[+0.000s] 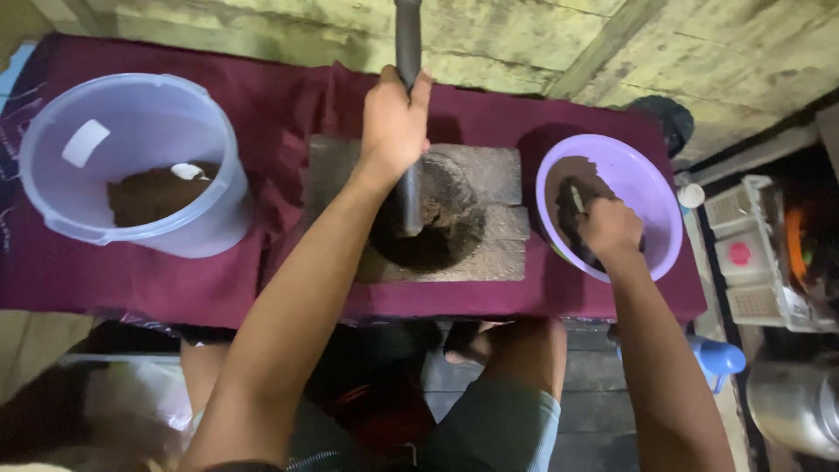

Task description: The person grinds a dark brown paste on a stone slab using a cylindrical stone pestle. They repeatedly scrape the paste from the slab into a purple bowl using a spoon and then continue grinding the remaining material.

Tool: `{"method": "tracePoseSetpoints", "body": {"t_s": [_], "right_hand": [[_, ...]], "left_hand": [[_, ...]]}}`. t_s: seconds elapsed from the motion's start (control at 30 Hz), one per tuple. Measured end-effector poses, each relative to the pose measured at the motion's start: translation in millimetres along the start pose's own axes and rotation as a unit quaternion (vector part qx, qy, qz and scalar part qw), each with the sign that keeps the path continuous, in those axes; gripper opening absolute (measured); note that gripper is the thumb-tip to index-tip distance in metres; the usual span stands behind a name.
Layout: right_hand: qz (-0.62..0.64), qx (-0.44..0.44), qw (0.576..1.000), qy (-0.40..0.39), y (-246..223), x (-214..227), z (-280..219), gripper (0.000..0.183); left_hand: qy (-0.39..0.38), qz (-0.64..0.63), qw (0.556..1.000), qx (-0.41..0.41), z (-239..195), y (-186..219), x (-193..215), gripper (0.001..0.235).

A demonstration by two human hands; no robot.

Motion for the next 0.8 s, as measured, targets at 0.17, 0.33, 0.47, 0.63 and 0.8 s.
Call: {"method": "tracePoseSetpoints", "body": {"t_s": [0.17, 0.33, 0.47, 0.63, 0.8], "right_hand": [[0.108, -0.009, 0.994, 0.017, 22.7, 10.6, -6.3, 0.033], [0.126, 0.121, 0.975, 0.135, 55.9, 10.0, -7.2, 0.029], [0.114, 0.15, 0.964, 0.187, 64.4, 27.1, -34.0, 0.029], [0.093, 0.211, 0.915, 0.331, 42.8, 63.6, -69.8, 0.036], [0.137, 0.405, 0.835, 0.348, -58.4, 142.9, -158.0, 0.054]], "left_hand": [[-0.003, -0.039, 0.998, 0.043, 4.8, -4.7, 0.1, 0.03], [0.004, -0.047, 0.998, 0.029, 6.4, -8.8, -1.7, 0.035], [0.005, -0.024, 1.0, 0.008, 10.8, -10.0, -4.1, 0.036], [0.024, 0.017, 1.0, -0.007, 16.5, -15.9, -6.5, 0.042], [0.014, 0.0, 1.0, 0.007, 9.6, -11.1, -4.6, 0.04]]}}
Point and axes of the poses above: each hand's wrist, its own z-axis towards the middle knuckle, its own x-axis out of the back of the hand, y = z × x, the point moved 8 cm from there along z, towards the middle knuckle, and after that the axes turned 7 degrees about -y, right-handed, at the moved point
